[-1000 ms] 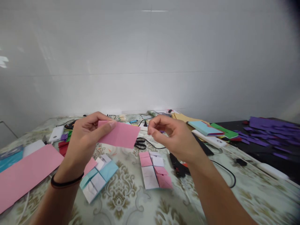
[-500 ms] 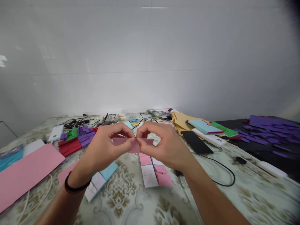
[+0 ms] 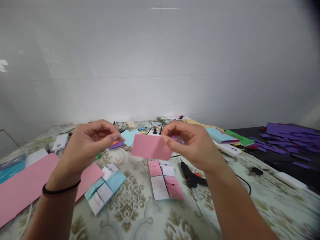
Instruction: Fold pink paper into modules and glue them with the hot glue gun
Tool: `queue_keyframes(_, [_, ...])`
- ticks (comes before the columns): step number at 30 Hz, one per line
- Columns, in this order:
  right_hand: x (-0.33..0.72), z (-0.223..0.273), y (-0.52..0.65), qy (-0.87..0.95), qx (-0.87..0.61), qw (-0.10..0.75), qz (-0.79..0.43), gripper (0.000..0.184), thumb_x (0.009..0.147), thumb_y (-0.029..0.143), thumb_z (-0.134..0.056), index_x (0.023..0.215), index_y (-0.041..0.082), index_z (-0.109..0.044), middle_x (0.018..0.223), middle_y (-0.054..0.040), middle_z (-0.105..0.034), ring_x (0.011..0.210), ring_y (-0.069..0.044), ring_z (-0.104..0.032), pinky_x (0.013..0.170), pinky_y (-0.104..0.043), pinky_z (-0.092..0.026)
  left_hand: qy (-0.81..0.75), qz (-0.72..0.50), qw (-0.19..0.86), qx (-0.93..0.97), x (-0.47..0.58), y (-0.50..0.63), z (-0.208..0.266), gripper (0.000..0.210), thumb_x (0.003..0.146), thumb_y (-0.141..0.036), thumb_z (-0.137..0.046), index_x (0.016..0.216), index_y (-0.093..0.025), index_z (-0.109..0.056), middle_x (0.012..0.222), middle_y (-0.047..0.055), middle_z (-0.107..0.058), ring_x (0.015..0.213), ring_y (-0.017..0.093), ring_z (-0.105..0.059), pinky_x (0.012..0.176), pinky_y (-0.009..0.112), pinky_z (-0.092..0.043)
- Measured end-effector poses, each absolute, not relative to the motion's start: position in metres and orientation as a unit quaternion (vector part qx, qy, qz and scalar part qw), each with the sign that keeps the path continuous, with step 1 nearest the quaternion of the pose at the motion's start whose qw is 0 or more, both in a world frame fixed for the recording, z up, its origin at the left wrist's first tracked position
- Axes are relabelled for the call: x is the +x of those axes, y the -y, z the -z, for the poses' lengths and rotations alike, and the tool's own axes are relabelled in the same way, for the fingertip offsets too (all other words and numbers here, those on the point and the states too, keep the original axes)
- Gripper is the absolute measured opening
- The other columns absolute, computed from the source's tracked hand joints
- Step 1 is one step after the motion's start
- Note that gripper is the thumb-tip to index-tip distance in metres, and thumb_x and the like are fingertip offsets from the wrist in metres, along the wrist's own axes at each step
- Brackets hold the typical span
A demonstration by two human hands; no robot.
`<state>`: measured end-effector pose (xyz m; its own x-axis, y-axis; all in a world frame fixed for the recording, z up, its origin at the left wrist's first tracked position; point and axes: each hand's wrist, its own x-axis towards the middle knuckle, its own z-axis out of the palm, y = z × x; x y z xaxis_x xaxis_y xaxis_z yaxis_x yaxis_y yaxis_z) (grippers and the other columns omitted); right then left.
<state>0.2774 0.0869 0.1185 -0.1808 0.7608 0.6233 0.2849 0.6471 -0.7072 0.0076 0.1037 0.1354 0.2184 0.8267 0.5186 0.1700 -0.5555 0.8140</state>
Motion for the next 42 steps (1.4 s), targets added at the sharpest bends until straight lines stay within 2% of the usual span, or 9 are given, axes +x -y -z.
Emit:
queue_keyframes(3, [0.275, -0.118, -0.091, 0.695, -0.354, 0.564, -0.273, 0.013, 0.088, 0.029, -0.071, 0.080, 0.021, -0.067, 0.079, -0.0006, -0.065, 0.071, -0.015, -0.058, 0.065, -0.029, -0.046, -0.355, -0.542, 0.322, 0.690, 0.007, -0.105, -0.136, 0.012, 0.089, -0.034, -0.080, 0.087, -0.023, -0.079, 0.091, 0.004, -0.080, 0.084, 0.018, -0.076, 0.076, 0.025, -0.060])
queue_keyframes(8, [0.265, -0.112, -0.095, 0.664, -0.359, 0.577, -0.311, 0.015, 0.088, 0.032, -0.072, 0.083, 0.020, -0.066, 0.080, -0.0005, -0.064, 0.072, -0.015, -0.059, 0.066, -0.029, -0.047, -0.353, -0.418, 0.392, 0.740, 0.022, -0.104, -0.128, 0.022, 0.090, -0.040, -0.080, 0.102, -0.023, -0.080, 0.105, 0.006, -0.082, 0.095, 0.020, -0.077, 0.082, 0.025, -0.060])
queue_keyframes(13, [0.257, -0.108, -0.092, 0.715, -0.346, 0.535, -0.288, 0.007, 0.088, 0.022, -0.067, 0.081, 0.020, -0.065, 0.079, 0.0007, -0.065, 0.074, -0.014, -0.059, 0.071, -0.029, -0.048, -0.345, -0.417, 0.370, 0.755, 0.037, -0.102, -0.121, 0.016, 0.088, -0.035, -0.082, 0.098, -0.023, -0.080, 0.093, 0.002, -0.081, 0.084, 0.019, -0.075, 0.071, 0.024, -0.057])
queue_keyframes(19, [0.247, -0.108, -0.087, 0.746, -0.354, 0.496, -0.269, 0.008, 0.085, 0.016, -0.062, 0.079, 0.021, -0.065, 0.077, 0.0014, -0.066, 0.074, -0.015, -0.058, 0.071, -0.030, -0.048, -0.361, -0.431, 0.262, 0.785, 0.044, -0.098, -0.121, 0.013, 0.091, -0.031, -0.076, 0.083, -0.024, -0.084, 0.082, 0.000, -0.082, 0.079, 0.018, -0.074, 0.078, 0.027, -0.056])
queue_keyframes(25, [0.254, -0.111, -0.088, 0.757, -0.344, 0.491, -0.260, 0.009, 0.082, 0.015, -0.063, 0.077, 0.021, -0.064, 0.076, 0.0012, -0.066, 0.073, -0.015, -0.059, 0.071, -0.030, -0.049, -0.364, -0.457, 0.276, 0.764, 0.033, -0.096, -0.126, 0.012, 0.085, -0.028, -0.079, 0.075, -0.023, -0.083, 0.073, 0.001, -0.079, 0.069, 0.018, -0.070, 0.062, 0.026, -0.052])
queue_keyframes(30, [0.273, -0.113, -0.093, 0.726, -0.344, 0.538, -0.257, 0.008, 0.085, 0.019, -0.066, 0.078, 0.021, -0.063, 0.076, 0.0014, -0.063, 0.072, -0.014, -0.059, 0.072, -0.029, -0.051, -0.388, -0.587, 0.341, 0.623, 0.018, -0.104, -0.132, 0.012, 0.074, -0.030, -0.088, 0.069, -0.022, -0.080, 0.065, -0.001, -0.070, 0.058, 0.012, -0.056, 0.050, 0.021, -0.041])
queue_keyframes(33, [0.273, -0.112, -0.094, 0.728, -0.349, 0.516, -0.286, 0.008, 0.088, 0.028, -0.072, 0.092, 0.021, -0.069, 0.092, -0.0024, -0.070, 0.082, -0.016, -0.064, 0.078, -0.030, -0.054, -0.344, -0.647, 0.401, 0.550, 0.023, -0.105, -0.134, 0.008, 0.074, -0.024, -0.086, 0.068, -0.022, -0.080, 0.065, -0.002, -0.069, 0.061, 0.010, -0.056, 0.055, 0.019, -0.043])
queue_keyframes(36, [0.263, -0.109, -0.093, 0.760, -0.340, 0.430, -0.348, 0.025, 0.088, 0.034, -0.078, 0.111, 0.022, -0.073, 0.109, -0.0055, -0.074, 0.092, -0.019, -0.068, 0.081, -0.032, -0.056, -0.315, -0.650, 0.436, 0.537, 0.035, -0.104, -0.131, 0.006, 0.075, -0.022, -0.083, 0.070, -0.022, -0.082, 0.070, -0.001, -0.073, 0.068, 0.012, -0.060, 0.061, 0.020, -0.048])
queue_keyframes(42, [0.254, -0.104, -0.097, 0.701, -0.358, 0.481, -0.386, 0.029, 0.091, 0.044, -0.074, 0.080, 0.018, -0.073, 0.073, -0.0022, -0.069, 0.070, -0.017, -0.065, 0.066, -0.029, -0.051, -0.315, -0.609, 0.459, 0.565, 0.043, -0.108, -0.120, 0.011, 0.081, -0.027, -0.082, 0.073, -0.020, -0.080, 0.077, 0.000, -0.075, 0.071, 0.013, -0.061, 0.064, 0.021, -0.049])
